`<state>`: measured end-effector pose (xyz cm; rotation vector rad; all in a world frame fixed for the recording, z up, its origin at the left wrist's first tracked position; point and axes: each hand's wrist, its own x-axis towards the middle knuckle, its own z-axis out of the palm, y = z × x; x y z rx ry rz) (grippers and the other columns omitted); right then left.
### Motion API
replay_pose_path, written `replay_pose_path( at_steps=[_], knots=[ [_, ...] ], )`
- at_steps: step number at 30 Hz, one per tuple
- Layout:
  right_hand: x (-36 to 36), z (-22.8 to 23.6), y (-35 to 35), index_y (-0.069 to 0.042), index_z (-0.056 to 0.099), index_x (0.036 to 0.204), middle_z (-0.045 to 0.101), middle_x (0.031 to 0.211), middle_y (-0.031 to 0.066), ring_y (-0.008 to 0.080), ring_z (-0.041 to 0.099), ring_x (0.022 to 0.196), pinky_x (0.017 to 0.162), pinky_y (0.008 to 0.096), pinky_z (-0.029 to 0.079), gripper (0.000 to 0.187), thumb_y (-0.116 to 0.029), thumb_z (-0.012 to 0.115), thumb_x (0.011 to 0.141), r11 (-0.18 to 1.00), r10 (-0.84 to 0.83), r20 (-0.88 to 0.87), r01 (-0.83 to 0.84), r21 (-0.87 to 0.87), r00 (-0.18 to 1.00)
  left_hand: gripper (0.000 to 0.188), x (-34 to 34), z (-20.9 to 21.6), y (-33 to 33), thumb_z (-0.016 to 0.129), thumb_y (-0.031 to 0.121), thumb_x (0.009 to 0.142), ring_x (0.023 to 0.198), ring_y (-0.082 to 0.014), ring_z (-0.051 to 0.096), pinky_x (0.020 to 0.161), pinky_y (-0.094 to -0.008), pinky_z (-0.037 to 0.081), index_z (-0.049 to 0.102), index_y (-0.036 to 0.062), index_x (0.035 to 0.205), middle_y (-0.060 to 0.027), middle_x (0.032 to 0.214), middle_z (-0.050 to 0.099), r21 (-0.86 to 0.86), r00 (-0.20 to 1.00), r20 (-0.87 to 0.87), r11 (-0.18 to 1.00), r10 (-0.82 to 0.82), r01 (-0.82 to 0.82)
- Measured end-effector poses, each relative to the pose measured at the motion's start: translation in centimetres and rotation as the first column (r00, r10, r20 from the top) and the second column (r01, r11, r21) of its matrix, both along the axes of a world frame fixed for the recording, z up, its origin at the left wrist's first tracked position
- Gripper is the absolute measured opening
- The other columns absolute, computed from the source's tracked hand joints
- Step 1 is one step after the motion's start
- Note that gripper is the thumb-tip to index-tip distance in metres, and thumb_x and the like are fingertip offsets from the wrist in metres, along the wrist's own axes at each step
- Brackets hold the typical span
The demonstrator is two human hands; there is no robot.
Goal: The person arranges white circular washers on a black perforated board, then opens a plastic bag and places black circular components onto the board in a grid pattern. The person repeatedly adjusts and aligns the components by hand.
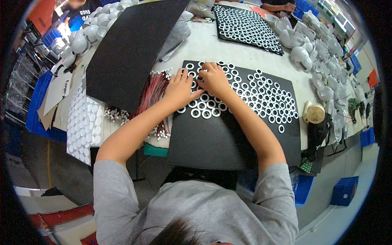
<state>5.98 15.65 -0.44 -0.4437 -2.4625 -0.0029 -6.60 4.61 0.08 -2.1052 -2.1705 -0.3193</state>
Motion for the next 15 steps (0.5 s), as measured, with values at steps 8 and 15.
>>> replay_pose_path(
  at_steps=[8,15],
  knots=[
    [-0.7,-0.8,1.3,0.001,0.046,0.116,0.041,0.128,0.0199,0.0316,0.038,0.119,0.098,0.0401,0.029,0.044,-0.029,0.048,0.084,0.989,-0.103,0.099,0.113,-0.095,0.990,0.080,-1.0,-1.7,1.9,0.044,0.048,0.084,0.130,-0.0392,0.013,0.106,-0.0434,0.012,0.016,-0.0113,0.131,-0.0311,0.138,0.012,-0.004,0.986,0.163,0.999,0.042,-0.041],
    [-1.4,-1.4,2.0,0.002,0.042,0.121,0.041,0.127,0.0221,0.0334,0.040,0.118,0.099,0.0379,0.030,0.048,-0.033,0.043,0.088,0.987,-0.041,0.155,0.064,-0.146,0.987,0.076,-1.3,-2.0,2.6,0.040,0.046,0.087,0.130,-0.0399,0.011,0.107,-0.0436,0.011,0.017,-0.0125,0.130,-0.0321,0.137,0.013,-0.047,0.986,0.161,0.998,0.036,-0.029]
  ],
)
